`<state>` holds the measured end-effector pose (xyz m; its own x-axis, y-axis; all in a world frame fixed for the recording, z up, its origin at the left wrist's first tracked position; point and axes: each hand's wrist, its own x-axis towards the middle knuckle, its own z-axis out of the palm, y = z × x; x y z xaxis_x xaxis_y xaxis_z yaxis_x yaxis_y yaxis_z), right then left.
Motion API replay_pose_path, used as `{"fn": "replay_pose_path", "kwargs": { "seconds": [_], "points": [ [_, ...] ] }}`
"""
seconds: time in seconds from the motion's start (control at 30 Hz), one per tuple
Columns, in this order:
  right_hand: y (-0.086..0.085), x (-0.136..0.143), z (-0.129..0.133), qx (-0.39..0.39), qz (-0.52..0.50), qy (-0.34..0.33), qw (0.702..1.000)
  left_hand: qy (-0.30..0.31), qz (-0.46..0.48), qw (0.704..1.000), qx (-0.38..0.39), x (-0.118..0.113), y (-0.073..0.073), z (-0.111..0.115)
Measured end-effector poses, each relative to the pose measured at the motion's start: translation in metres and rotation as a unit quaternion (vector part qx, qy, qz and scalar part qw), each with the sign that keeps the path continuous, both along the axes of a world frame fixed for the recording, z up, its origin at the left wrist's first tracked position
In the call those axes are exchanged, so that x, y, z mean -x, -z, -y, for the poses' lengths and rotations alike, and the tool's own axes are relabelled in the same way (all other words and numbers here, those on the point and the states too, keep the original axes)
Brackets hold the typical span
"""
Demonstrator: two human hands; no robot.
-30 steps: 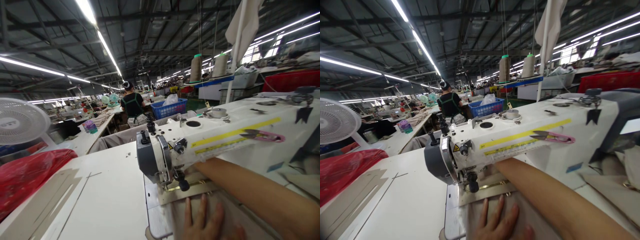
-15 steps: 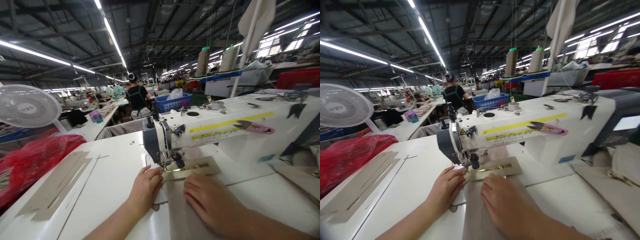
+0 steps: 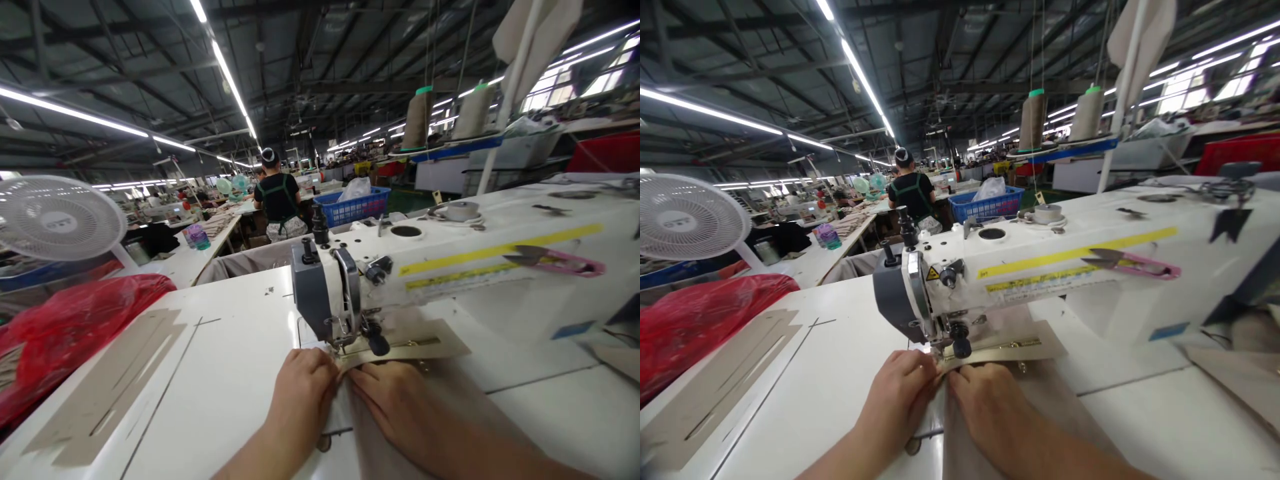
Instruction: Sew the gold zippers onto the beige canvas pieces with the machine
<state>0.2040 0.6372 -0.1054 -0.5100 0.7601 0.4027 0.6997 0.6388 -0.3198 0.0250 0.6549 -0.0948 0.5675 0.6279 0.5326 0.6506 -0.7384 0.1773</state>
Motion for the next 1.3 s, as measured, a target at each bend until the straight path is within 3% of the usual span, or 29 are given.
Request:
{"fn": "replay_pose_path", "kwargs": {
  "seconds": [0.17,0.33,0.4,0.7,0.97,1.3],
  "points": [
    [-0.002,-0.001,0.001,-0.022,0.016,-0.01,1.0,0.001,-0.073,0.997,-0.036,-0.002,0.006,-0.001],
    [-0.006,-0.004,0.002,-0.193,0.042,0.013,0.98,0.001,-0.126,0.99,-0.065,-0.002,0.005,-0.002],
    [-0.005,-0.004,-0.002,-0.218,0.024,0.041,0.975,0.005,-0.127,0.989,-0.073,-0.003,0.003,-0.001],
    [0.003,0.001,-0.013,-0.075,0.018,0.023,0.997,0.01,-0.131,0.988,-0.084,-0.006,-0.002,0.001],
    [0.002,0.004,-0.022,-0.039,-0.019,0.033,0.999,-0.005,-0.113,0.989,-0.096,-0.008,0.002,-0.007],
    [0.006,0.004,-0.026,-0.051,-0.054,0.029,0.997,-0.005,-0.074,0.991,-0.107,-0.007,0.007,-0.01]
  ]
}}
